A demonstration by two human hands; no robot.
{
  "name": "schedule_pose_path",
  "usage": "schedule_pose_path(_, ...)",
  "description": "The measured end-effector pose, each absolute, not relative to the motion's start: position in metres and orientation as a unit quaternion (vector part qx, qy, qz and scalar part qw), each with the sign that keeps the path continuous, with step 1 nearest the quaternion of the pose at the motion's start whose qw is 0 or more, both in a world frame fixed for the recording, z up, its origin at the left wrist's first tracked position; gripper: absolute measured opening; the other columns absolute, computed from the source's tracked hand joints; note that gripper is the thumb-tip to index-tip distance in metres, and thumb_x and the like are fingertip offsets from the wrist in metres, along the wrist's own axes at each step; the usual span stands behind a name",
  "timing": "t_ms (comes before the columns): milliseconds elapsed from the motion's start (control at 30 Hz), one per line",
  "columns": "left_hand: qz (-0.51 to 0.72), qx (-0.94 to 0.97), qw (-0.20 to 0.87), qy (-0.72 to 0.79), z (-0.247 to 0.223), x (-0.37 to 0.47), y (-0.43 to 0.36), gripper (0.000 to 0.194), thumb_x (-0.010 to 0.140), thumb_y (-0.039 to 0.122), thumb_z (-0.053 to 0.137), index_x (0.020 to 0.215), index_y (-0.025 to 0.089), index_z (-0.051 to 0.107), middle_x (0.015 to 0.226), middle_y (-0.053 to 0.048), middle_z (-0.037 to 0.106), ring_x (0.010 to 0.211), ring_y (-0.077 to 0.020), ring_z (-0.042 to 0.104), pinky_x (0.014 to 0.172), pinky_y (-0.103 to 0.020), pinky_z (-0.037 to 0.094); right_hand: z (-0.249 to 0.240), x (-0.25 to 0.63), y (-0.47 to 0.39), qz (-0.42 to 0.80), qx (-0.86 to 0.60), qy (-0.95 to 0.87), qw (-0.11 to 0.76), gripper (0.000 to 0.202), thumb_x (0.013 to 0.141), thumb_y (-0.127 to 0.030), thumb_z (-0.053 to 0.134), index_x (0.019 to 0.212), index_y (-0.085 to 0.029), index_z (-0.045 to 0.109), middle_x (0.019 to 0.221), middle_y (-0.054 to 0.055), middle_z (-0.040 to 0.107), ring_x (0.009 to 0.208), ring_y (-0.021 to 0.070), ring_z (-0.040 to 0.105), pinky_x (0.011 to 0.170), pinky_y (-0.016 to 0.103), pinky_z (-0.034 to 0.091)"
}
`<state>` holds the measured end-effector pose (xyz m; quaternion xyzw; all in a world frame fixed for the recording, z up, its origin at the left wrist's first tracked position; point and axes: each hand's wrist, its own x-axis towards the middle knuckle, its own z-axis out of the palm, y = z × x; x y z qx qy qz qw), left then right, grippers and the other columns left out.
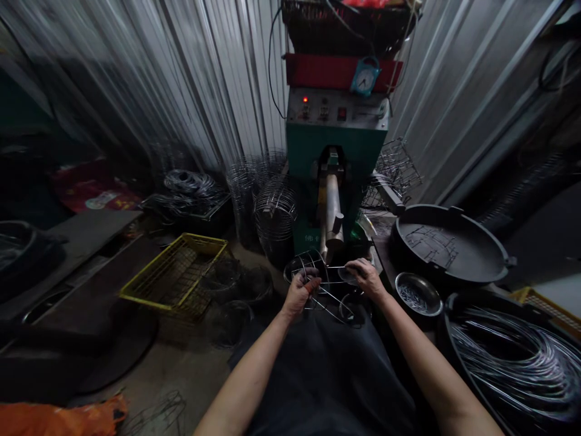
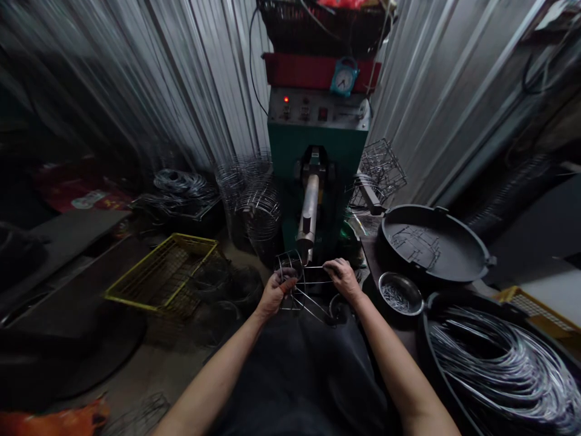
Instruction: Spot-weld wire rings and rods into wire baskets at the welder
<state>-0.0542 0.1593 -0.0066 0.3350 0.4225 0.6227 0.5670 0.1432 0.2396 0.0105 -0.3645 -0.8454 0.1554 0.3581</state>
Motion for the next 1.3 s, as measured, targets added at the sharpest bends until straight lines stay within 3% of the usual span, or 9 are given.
schedule_pose_path(900, 0.606, 0.331, 0.594, 0.412, -0.009, -0.058, 0.170, 0.038, 0.058, 0.033, 0.071, 0.087, 0.016, 0.055, 0.051, 0.007, 0.048, 0.036, -0.0030, 0.039, 0.033, -0.015, 0.021, 0.008, 0.141, 0.244, 0.180, -0.359, -0.833, 0.380, 0.013, 0.082, -0.028, 0.048, 0.081, -0.021, 0.060, 0.078, 0.004, 0.061, 0.077, 0.0181, 0.054, 0.073, 0.033, 0.042)
schedule_pose_path(1100, 0.586, 0.334, 0.605, 0.422, -0.006, -0.060, 0.170, 0.043, 0.055, 0.036, 0.073, 0.089, 0.015, 0.054, 0.050, 0.006, 0.050, 0.035, -0.0036, 0.039, 0.033, -0.015, 0.021, 0.002, 0.174, 0.250, 0.128, -0.371, -0.859, 0.328, 0.016, 0.082, -0.024, 0.046, 0.090, -0.023, 0.060, 0.086, 0.004, 0.064, 0.081, 0.0191, 0.057, 0.077, 0.034, 0.042)
schedule_pose_path(1300, 0.594, 0.330, 0.607, 0.413, -0.009, -0.062, 0.172, 0.040, 0.057, 0.032, 0.072, 0.088, 0.015, 0.054, 0.050, 0.007, 0.048, 0.037, -0.0037, 0.040, 0.033, -0.015, 0.022, -0.034, 0.213, 0.256, 0.132, -0.413, -0.840, 0.326, 0.022, 0.081, -0.021, 0.036, 0.091, -0.020, 0.055, 0.081, 0.005, 0.062, 0.072, 0.0175, 0.059, 0.064, 0.029, 0.047)
